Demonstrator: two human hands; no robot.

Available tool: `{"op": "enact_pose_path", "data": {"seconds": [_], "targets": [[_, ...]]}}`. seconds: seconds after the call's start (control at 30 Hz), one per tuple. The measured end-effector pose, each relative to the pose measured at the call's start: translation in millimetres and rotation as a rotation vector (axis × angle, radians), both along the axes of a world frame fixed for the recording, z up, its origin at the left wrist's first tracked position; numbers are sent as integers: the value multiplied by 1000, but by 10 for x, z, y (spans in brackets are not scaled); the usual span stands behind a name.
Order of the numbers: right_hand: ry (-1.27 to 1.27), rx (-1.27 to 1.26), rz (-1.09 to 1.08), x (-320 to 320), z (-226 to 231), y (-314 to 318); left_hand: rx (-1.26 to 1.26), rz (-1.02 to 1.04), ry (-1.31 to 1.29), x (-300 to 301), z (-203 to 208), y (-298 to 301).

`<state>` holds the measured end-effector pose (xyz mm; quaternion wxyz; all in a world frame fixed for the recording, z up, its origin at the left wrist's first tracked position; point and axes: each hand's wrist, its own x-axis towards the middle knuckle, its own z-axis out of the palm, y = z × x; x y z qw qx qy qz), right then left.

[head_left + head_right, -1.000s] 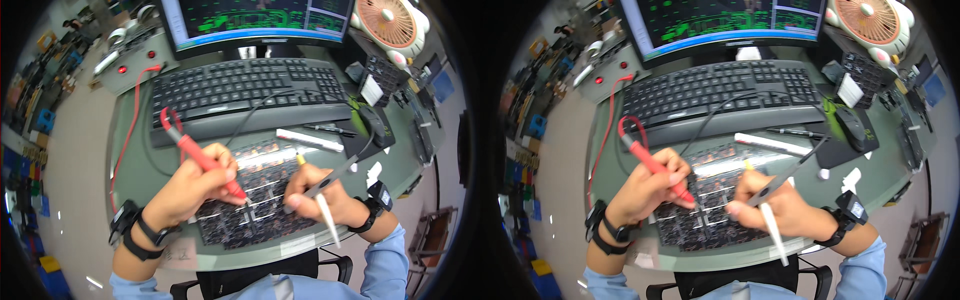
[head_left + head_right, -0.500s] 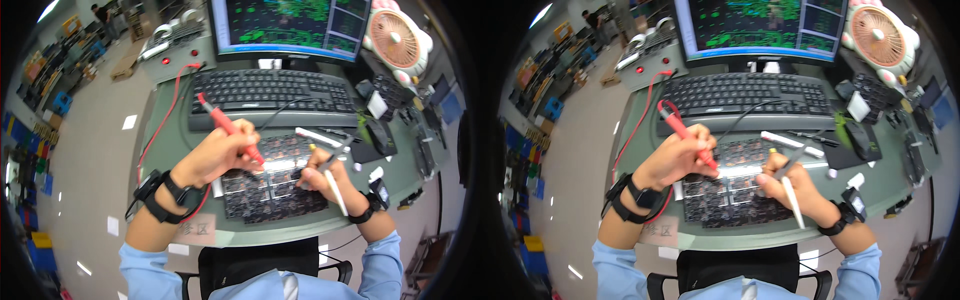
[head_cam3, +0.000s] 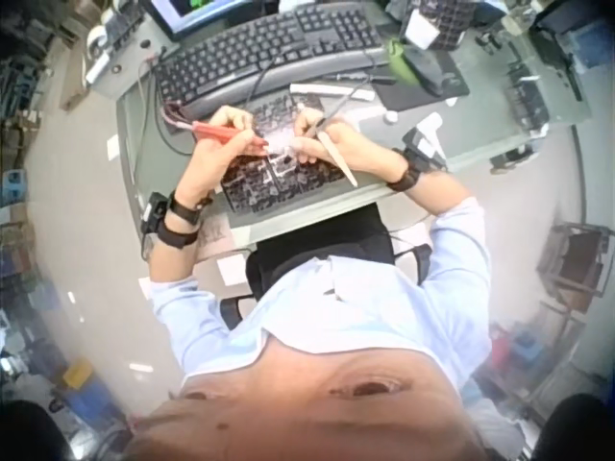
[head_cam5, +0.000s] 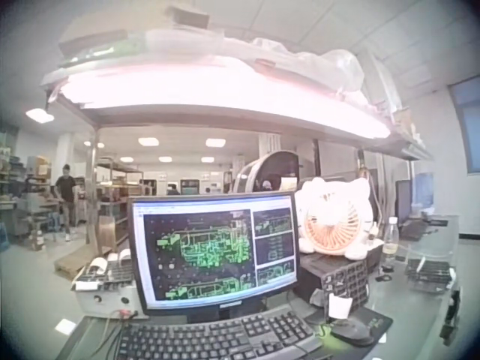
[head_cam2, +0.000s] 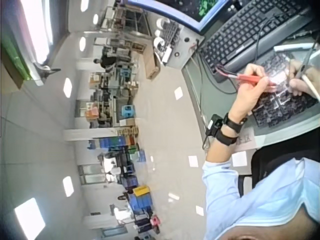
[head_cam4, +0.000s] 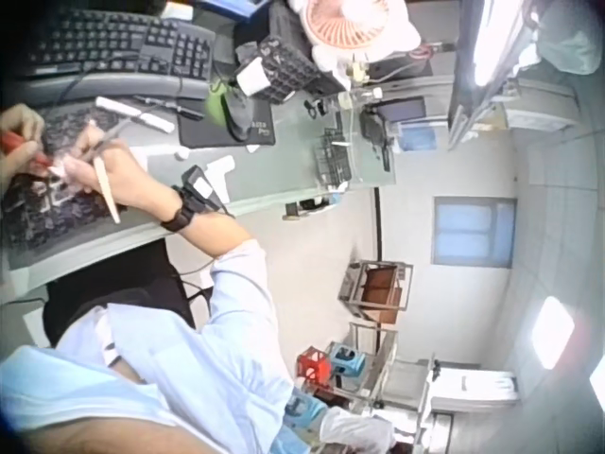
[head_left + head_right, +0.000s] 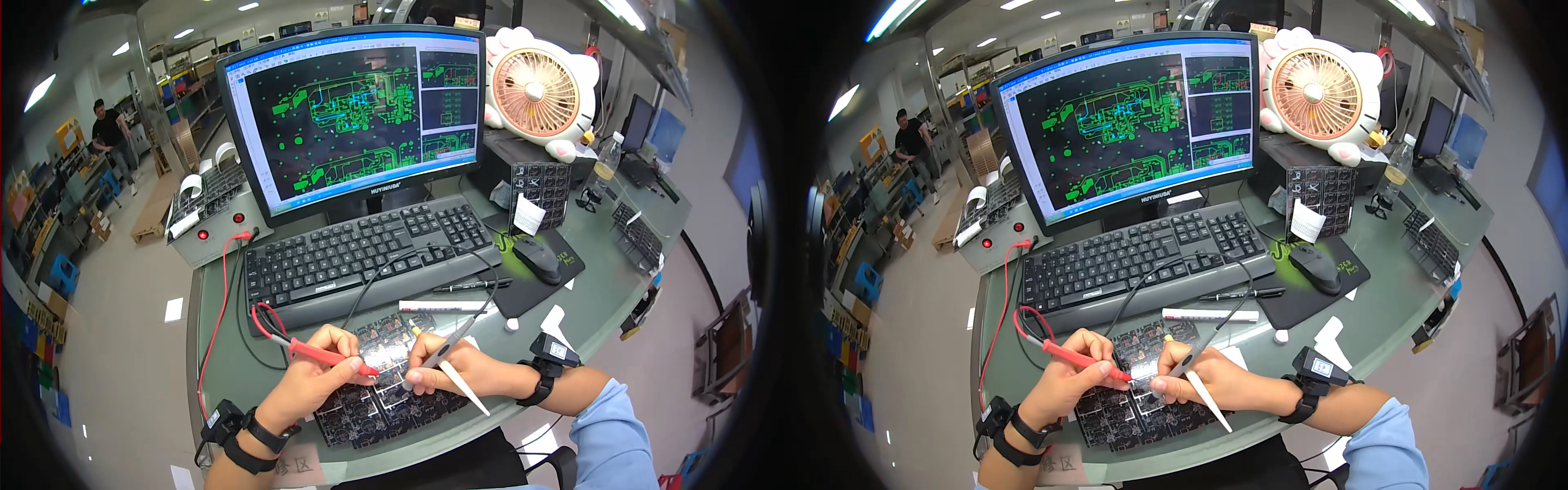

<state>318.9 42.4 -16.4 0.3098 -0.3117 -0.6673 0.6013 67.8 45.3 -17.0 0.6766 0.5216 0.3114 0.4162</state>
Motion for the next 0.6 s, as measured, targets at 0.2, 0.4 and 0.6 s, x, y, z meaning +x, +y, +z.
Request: {"op": "enact_pose_path", "data": {"seconds": [0.2, 0.4, 0.6], "targets": [[-109, 149, -31, -40, -9, 51, -100, 4, -13, -73, 86, -47], [87, 144, -78, 32, -64, 19, -249, 61, -198, -43, 25, 99], [136, 218, 71, -181, 0, -65, -290, 102, -174, -72, -73, 125]]}}
